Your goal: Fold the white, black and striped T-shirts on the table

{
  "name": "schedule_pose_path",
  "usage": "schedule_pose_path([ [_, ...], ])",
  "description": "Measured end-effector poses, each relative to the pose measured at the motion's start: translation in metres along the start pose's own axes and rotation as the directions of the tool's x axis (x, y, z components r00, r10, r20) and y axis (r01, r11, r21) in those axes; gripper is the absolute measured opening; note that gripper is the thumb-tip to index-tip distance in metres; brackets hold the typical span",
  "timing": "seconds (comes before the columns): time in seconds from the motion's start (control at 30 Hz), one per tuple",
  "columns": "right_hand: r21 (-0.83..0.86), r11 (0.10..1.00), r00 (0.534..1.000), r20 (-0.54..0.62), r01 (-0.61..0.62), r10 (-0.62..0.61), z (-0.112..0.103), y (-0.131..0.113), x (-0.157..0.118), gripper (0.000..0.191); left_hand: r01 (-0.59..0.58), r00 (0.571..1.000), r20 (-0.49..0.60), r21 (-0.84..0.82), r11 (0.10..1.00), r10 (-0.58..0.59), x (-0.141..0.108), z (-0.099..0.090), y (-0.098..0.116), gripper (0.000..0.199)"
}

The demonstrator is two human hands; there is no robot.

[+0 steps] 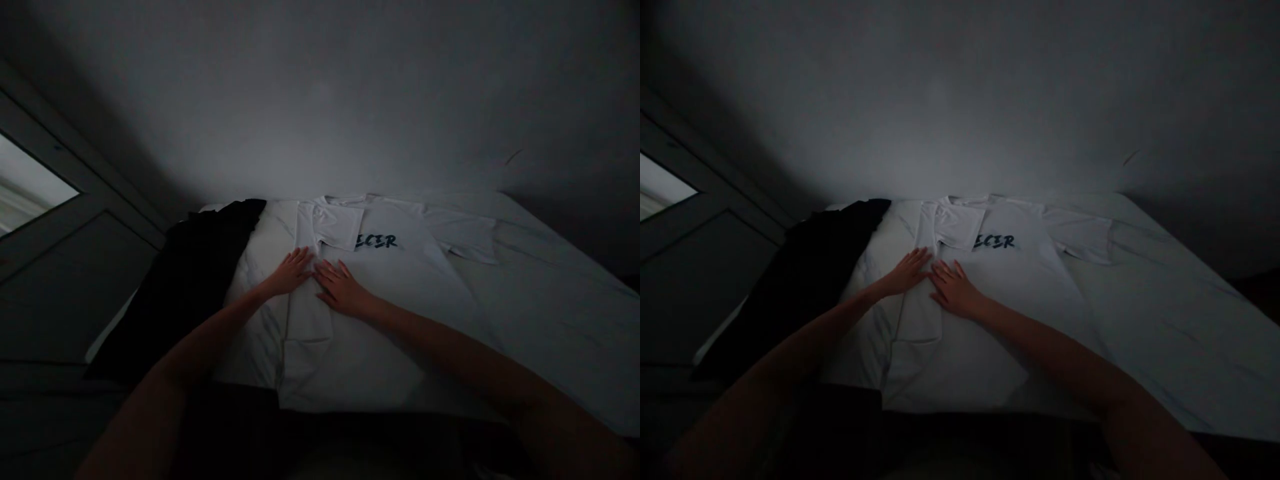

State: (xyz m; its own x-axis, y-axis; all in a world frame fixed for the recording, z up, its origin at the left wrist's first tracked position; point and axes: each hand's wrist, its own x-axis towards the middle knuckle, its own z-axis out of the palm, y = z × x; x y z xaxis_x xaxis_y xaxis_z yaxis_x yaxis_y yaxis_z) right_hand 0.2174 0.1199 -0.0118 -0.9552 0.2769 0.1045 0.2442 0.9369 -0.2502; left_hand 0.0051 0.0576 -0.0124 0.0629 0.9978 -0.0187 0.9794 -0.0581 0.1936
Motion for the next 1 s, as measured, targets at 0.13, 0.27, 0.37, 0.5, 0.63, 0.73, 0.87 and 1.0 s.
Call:
schedule_pose_path([
  [0.13, 0.192, 0.955, 0.974, -0.022, 0.225, -0.225, -0.006, -0.041, -0.03, 0.039, 0.004, 0.996, -0.087, -0.189, 0.982, -0.021, -0.103, -0.012, 0.04, 0.039],
  [0.27, 0.373, 0.881, 0.952, -0.02, 0.291, -0.306, -0.015, -0.071, -0.041, 0.037, 0.169, 0.962, -0.147, -0.34, 0.925, -0.23, -0.173, -0.004, 0.091, 0.039],
  [0.37, 0.445, 0.861, 0.936, 0.119, 0.248, -0.331, -0.02, -0.081, -0.04, 0.041, 0.289, 0.895, -0.216, -0.389, 0.875, -0.391, -0.199, 0.015, 0.126, 0.069],
  [0.5, 0.489, 0.852, 0.935, 0.18, 0.184, -0.305, -0.024, -0.084, -0.047, 0.015, 0.353, 0.802, -0.337, -0.4, 0.846, -0.494, -0.212, 0.036, 0.156, 0.064],
  [0.63, 0.478, 0.829, 0.948, -0.029, 0.291, -0.317, -0.023, -0.086, -0.07, 0.008, 0.329, 0.77, -0.441, -0.346, 0.879, -0.462, -0.215, 0.038, 0.164, 0.016],
  [0.73, 0.381, 0.835, 0.915, -0.242, 0.396, -0.324, -0.013, -0.081, -0.088, 0.013, 0.229, 0.788, -0.499, -0.307, 0.924, -0.361, -0.219, 0.033, 0.16, 0.023],
  [0.87, 0.187, 0.837, 0.845, -0.272, 0.515, -0.46, 0.001, -0.073, -0.1, 0.028, 0.133, 0.812, -0.544, -0.182, 0.974, -0.212, -0.227, 0.034, 0.152, 0.028],
  [1.0, 0.093, 0.83, 0.827, -0.2, 0.55, -0.526, 0.004, -0.073, -0.101, 0.03, 0.136, 0.746, -0.643, -0.107, 0.985, -0.172, -0.235, 0.042, 0.149, 0.028],
])
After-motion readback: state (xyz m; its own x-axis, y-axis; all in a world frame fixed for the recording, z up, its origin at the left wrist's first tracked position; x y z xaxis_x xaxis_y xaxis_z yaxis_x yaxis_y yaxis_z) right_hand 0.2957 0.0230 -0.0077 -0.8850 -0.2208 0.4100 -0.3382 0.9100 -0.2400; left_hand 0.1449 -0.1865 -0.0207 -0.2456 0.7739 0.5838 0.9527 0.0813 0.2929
